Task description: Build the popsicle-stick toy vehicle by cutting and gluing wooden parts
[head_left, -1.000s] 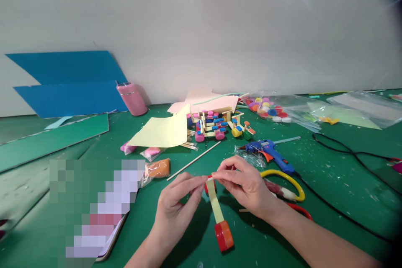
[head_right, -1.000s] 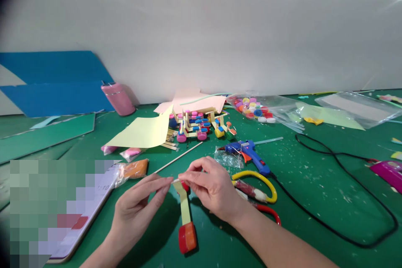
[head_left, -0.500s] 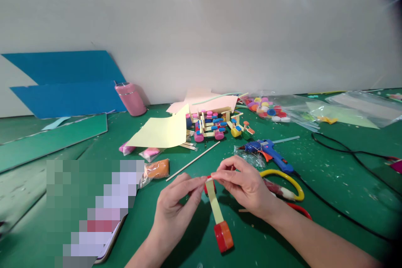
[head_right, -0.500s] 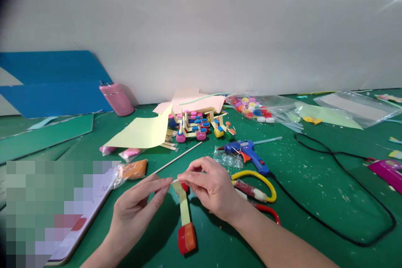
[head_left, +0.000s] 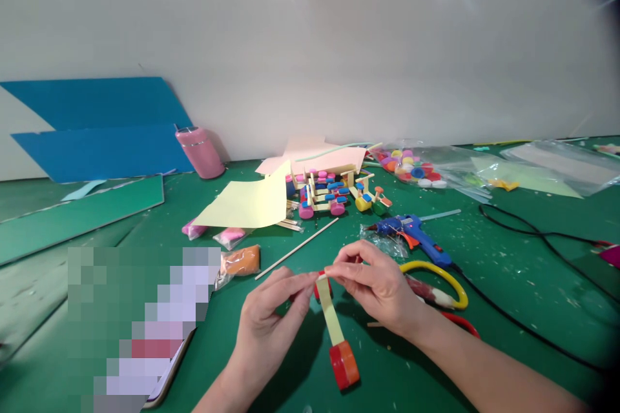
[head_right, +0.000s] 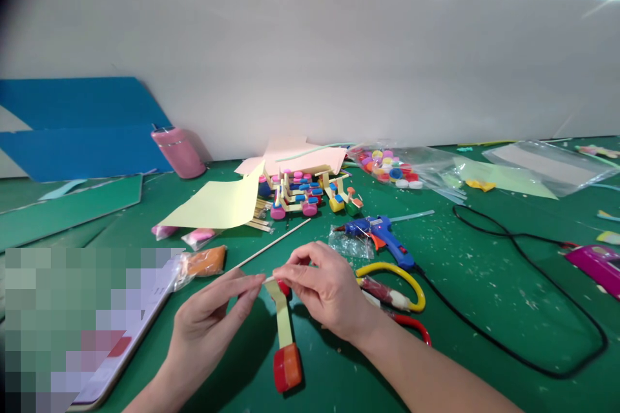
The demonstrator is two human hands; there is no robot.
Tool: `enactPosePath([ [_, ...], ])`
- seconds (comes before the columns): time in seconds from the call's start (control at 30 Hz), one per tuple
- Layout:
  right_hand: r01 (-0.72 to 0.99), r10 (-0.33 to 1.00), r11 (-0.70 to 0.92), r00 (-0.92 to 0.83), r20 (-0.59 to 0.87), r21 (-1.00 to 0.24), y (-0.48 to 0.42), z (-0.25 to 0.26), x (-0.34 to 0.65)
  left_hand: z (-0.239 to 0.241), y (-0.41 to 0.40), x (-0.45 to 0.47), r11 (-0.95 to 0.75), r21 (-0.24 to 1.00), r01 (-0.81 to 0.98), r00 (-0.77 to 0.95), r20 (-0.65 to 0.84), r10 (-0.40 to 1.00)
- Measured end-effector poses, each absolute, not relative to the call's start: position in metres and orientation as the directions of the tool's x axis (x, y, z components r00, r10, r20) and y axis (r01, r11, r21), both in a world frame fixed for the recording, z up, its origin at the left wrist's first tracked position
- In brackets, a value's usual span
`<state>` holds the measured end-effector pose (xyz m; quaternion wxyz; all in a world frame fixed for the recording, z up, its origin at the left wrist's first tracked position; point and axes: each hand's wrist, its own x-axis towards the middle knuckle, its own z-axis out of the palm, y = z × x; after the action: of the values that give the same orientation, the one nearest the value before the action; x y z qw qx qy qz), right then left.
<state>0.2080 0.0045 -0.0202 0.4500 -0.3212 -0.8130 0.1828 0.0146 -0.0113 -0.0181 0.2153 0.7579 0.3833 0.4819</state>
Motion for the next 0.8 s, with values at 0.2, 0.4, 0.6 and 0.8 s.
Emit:
enactPosePath([
  [0.2, 0.367, 0.685, 0.728, -0.387, 0.617, -0.578, 0.0046, -0.0214, 0.2083, -0.0189, -0.0115, 0.0146, -0.608, 0.697, 0.380, 0.225, 0.568, 0.792],
  [0.4, 0.362, 0.681, 0.732, -0.393, 0.618, -0.577, 0.0054, -0.0224, 0.2085, -0.0187, -0.0112, 0.0143, -0.621, 0.685, 0.381, 0.231, 0.580, 0.781],
  [0.6, 0.354, 0.686, 0.727, -0.396, 0.610, -0.588, 0.0061, -0.0235, 0.2088, -0.0183, -0.0119, 0.0143, -0.625, 0.674, 0.395, 0.242, 0.580, 0.778],
  [0.8, 0.354, 0.682, 0.732, -0.395, 0.616, -0.583, 0.0053, -0.0235, 0.2091, -0.0191, -0.0118, 0.0144, -0.626, 0.673, 0.394, 0.240, 0.583, 0.777],
])
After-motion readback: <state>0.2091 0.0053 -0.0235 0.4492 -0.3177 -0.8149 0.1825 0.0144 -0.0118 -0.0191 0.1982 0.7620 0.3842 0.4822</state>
